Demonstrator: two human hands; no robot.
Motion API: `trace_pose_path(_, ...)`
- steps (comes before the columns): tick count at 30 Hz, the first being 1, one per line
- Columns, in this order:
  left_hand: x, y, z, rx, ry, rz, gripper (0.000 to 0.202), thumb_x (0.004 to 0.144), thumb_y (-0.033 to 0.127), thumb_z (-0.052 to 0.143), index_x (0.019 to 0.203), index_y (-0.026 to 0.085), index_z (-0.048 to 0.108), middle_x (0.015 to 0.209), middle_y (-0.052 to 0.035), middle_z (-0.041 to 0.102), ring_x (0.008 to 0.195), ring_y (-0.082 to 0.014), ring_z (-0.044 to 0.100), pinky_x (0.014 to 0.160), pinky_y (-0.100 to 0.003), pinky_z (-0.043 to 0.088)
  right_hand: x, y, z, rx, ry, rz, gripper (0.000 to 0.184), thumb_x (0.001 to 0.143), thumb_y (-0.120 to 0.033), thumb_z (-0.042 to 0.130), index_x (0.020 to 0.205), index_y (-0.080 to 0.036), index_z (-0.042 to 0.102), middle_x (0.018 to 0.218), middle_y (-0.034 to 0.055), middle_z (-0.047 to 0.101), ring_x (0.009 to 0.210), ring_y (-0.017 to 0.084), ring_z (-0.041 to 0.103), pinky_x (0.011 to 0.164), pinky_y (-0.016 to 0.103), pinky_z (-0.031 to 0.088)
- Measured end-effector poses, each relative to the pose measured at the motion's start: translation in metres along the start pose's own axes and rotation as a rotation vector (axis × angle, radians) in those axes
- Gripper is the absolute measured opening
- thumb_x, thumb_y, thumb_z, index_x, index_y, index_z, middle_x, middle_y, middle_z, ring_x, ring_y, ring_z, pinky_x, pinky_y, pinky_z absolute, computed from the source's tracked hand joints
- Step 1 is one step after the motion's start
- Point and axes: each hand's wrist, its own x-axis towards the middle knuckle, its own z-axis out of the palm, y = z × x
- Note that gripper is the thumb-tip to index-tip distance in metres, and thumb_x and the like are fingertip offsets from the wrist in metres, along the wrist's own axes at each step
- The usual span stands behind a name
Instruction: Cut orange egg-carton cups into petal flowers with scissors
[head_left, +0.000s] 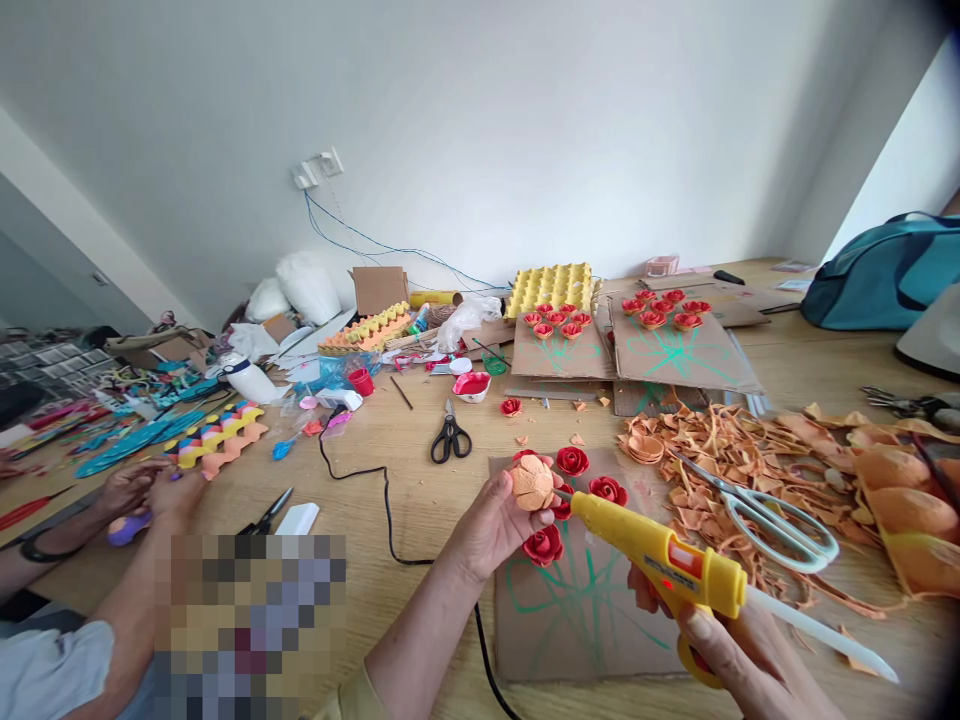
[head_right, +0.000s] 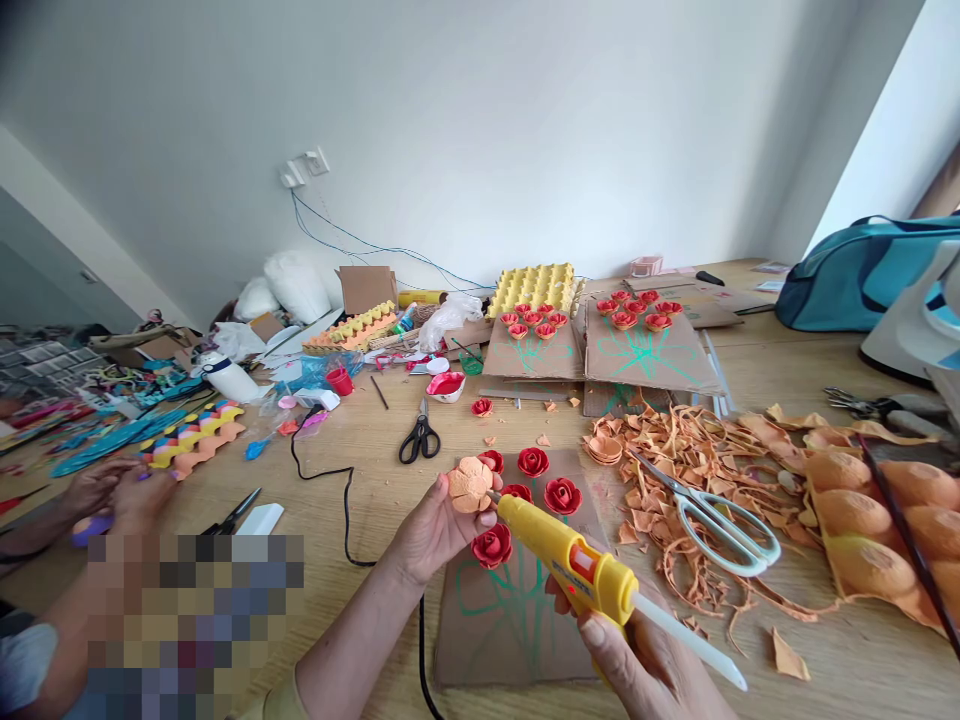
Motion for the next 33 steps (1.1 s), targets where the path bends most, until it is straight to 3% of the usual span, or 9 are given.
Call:
trace_pose_path(6,-0.001,0.0,0.003,-0.001,0.028,0.0,0.054,0.071,0.046,0.083,0.111,0.012,0.071,0.104,-0.0132,0.069,0.083,-0.0154,0.059,0.067,-0.023,0.045,0.002,-0.013,0.005,-0.049,0.146,0.003,0.059,0.091,-0.067,0.044,0.101,-0.02,0.079,0.094,0.0147,0.079,0.093,0.031,0.074,0.084,0.04,0.061)
trace_pose_path(11,-0.002,0.0,0.005,0.013,0.062,0.018,0.052,0.07,0.045,0.084,0.11,0.014,0.071,0.11,-0.0124,0.066,0.087,-0.0162,0.059,0.067,-0.024,0.046,0.002,-0.017,0.002,-0.071,0.078,0.0,0.058,0.092,-0.066,0.042,0.1,-0.022,0.079,0.087,0.012,0.078,0.079,0.027,0.074,0.079,0.038,0.063)
trace_pose_path(16,-0.003,0.0,0.005,0.024,0.063,0.022,0.051,0.069,0.044,0.085,0.108,0.015,0.07,0.107,-0.0109,0.066,0.09,-0.0175,0.06,0.068,-0.024,0.046,0.005,-0.025,0.005,-0.08,0.182,-0.007,0.062,0.087,-0.072,0.046,0.092,-0.021,0.08,0.087,0.0142,0.079,0.083,0.029,0.075,0.071,0.036,0.064)
trace_pose_path(21,-0.003,-0.001,0.005,0.046,0.062,0.062,0.048,0.069,0.041,0.085,0.107,0.017,0.068,0.11,-0.0106,0.065,0.09,-0.0176,0.06,0.068,-0.025,0.046,0.006,-0.029,0.007,-0.097,0.174,-0.007,0.066,0.088,-0.073,0.042,0.091,-0.021,0.081,0.084,0.0141,0.079,0.061,0.024,0.072,0.066,0.037,0.065)
trace_pose_path(26,-0.002,-0.002,0.005,0.085,0.057,0.082,0.047,0.07,0.04,0.085,0.108,0.017,0.068,0.109,-0.0112,0.066,0.09,-0.0181,0.06,0.069,-0.026,0.046,0.003,-0.017,0.006,-0.116,0.19,-0.004,0.062,0.088,-0.071,0.044,0.099,-0.022,0.08,0.088,0.0143,0.078,0.086,0.03,0.075,0.073,0.037,0.064)
trace_pose_path(31,-0.002,-0.001,0.005,0.104,0.006,0.069,0.043,0.071,0.038,0.085,0.106,0.017,0.07,0.107,-0.0104,0.067,0.087,-0.0156,0.06,0.07,-0.025,0.045,0.0,-0.01,0.005,-0.118,0.122,0.002,0.059,0.092,-0.066,0.041,0.104,-0.023,0.078,0.085,0.0114,0.077,0.062,0.022,0.068,0.066,0.034,0.064)
trace_pose_path(33,-0.002,-0.001,0.005,0.111,0.007,0.068,0.042,0.072,0.038,0.084,0.106,0.018,0.07,0.107,-0.01,0.068,0.088,-0.0156,0.06,0.07,-0.025,0.045,0.0,-0.011,0.006,-0.116,0.141,0.006,0.06,0.091,-0.067,0.041,0.101,-0.023,0.079,0.083,0.011,0.077,0.062,0.022,0.068,0.064,0.034,0.064)
